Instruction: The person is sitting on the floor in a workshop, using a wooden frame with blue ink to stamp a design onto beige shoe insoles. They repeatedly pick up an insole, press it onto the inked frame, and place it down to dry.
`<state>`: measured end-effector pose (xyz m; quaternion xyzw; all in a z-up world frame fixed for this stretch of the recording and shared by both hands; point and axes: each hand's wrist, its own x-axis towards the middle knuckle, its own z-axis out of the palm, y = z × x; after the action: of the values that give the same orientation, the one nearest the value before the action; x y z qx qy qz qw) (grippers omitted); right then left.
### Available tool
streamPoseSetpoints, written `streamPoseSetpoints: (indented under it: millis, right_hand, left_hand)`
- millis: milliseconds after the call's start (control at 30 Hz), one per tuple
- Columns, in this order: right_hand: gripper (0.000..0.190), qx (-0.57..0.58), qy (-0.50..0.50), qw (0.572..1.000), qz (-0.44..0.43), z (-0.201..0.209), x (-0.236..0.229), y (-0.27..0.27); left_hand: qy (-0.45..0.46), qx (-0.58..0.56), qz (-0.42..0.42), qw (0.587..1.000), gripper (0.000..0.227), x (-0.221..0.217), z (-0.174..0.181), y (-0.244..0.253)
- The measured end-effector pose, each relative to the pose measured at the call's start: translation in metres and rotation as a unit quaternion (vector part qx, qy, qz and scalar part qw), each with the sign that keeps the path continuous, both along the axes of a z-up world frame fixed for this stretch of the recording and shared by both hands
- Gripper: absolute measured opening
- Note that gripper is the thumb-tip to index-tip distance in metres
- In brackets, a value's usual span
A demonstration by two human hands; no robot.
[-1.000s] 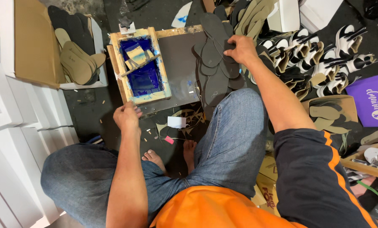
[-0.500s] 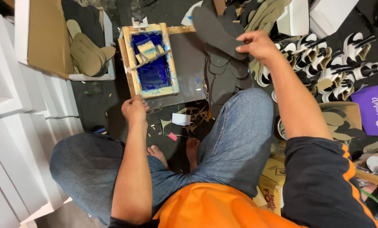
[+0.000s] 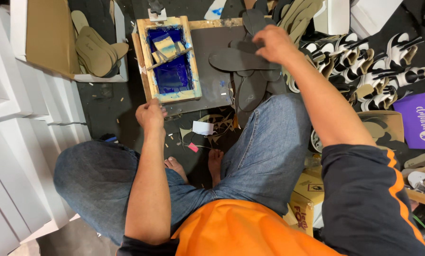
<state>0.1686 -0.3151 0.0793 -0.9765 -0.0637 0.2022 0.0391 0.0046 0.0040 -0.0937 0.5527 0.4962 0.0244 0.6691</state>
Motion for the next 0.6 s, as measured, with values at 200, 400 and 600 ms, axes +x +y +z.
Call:
streamPoseSetpoints:
  millis: [200,400,600]
  right_hand:
    - [0.100,-0.180,0.090,0.968,0.149,-0.031,-0.009,0.074]
    - [0.082,-0.178,-0.015,0.965,0.191,-0.116,0.003,0.052]
    - [0.072,-0.239,-0.075,0.916,0.312,-0.143,0.005,0.037]
  left_hand:
    - [-0.001,0.001,0.015,1.000,0.021,0.001,0.004,-0.003]
    - [0.007,-0.001,0.003,1.000,0.020,0.001,0.009,-0.002]
    - [-0.007,-0.013,0.023,1.000,0.016,0.001,0.021,-0.004]
